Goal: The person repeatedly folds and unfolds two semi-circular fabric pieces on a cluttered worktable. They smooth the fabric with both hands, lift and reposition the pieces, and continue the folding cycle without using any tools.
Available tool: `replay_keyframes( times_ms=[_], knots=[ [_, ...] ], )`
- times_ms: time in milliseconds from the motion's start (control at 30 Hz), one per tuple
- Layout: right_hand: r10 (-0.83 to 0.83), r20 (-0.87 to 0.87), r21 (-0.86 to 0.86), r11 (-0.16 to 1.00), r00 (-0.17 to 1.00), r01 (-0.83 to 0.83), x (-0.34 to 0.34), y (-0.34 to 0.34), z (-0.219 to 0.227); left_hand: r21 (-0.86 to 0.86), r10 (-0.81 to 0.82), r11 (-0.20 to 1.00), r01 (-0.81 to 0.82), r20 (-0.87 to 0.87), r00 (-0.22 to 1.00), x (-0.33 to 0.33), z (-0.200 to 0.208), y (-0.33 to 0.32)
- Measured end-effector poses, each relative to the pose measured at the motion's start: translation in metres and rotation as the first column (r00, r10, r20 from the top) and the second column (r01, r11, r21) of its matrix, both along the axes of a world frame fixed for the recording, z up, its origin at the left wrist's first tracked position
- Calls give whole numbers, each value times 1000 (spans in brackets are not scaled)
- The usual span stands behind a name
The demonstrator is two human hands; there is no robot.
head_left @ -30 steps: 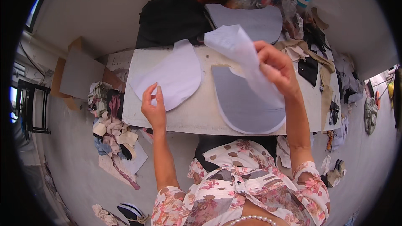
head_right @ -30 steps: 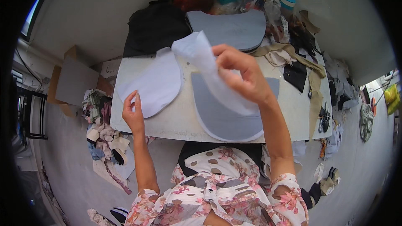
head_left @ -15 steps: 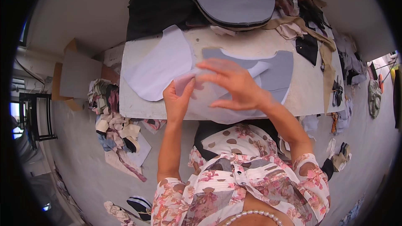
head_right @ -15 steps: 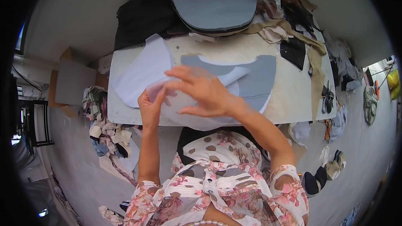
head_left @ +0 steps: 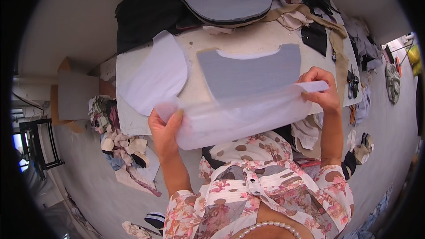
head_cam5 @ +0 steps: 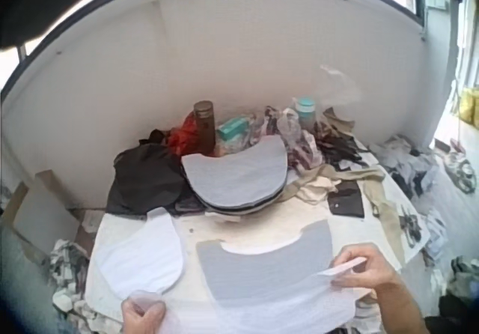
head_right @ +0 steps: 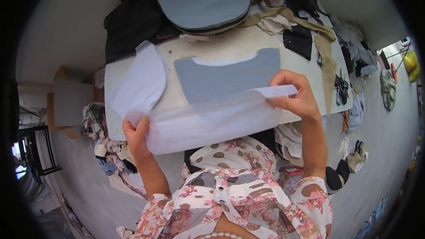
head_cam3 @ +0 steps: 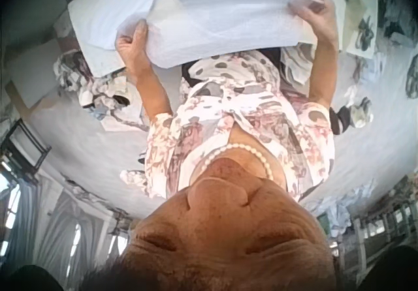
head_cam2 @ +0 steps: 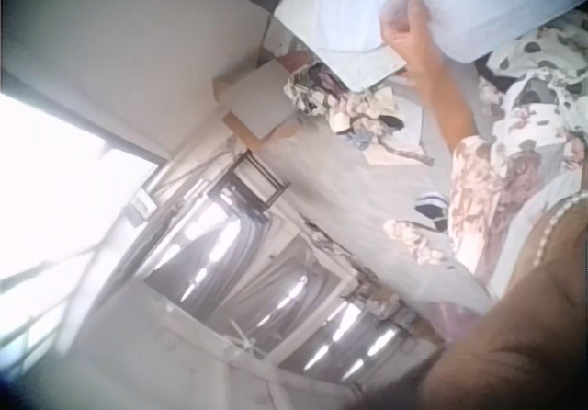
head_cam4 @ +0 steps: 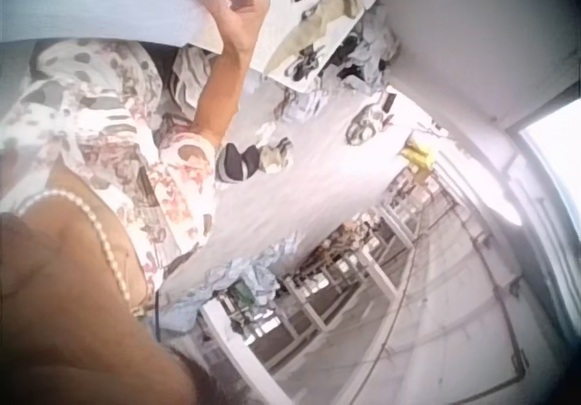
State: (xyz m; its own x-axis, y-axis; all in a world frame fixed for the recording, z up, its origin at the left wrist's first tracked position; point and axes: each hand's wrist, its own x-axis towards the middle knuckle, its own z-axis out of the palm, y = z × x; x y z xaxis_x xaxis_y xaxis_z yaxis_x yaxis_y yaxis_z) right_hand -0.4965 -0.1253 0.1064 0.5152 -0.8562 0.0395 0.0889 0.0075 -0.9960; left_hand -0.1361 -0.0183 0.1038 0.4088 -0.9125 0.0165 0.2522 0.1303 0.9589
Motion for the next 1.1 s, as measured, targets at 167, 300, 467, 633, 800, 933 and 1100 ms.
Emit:
replay_keyframes(
  times_ms=[167,300,467,633,800,933,1100],
  knots=[
    [-272,-113,-29,962,956,270,-5,-5,-32,103,-108,989,109,-16,994,-11,-39,-43],
    [-355,-192,-64,935,915,349,-7,-15,-64,163,-94,984,77,98,991,-17,-75,-71],
    [-423,-247,-40,903,872,427,-10,-31,-75,209,-47,977,-50,436,899,-19,-89,-103],
    [-469,-350,-130,882,811,454,-16,-48,-92,152,47,969,-197,665,745,-24,-100,-118],
    [-570,-397,-288,821,719,492,-10,-54,-101,211,18,956,-206,656,754,-28,-93,-119],
    [-624,-464,-360,781,629,510,-6,-55,-97,227,0,955,-189,640,769,-29,-91,-120],
    [-654,-497,-414,756,570,507,-2,-58,-95,198,27,960,-196,636,772,-29,-93,-122]
  ],
)
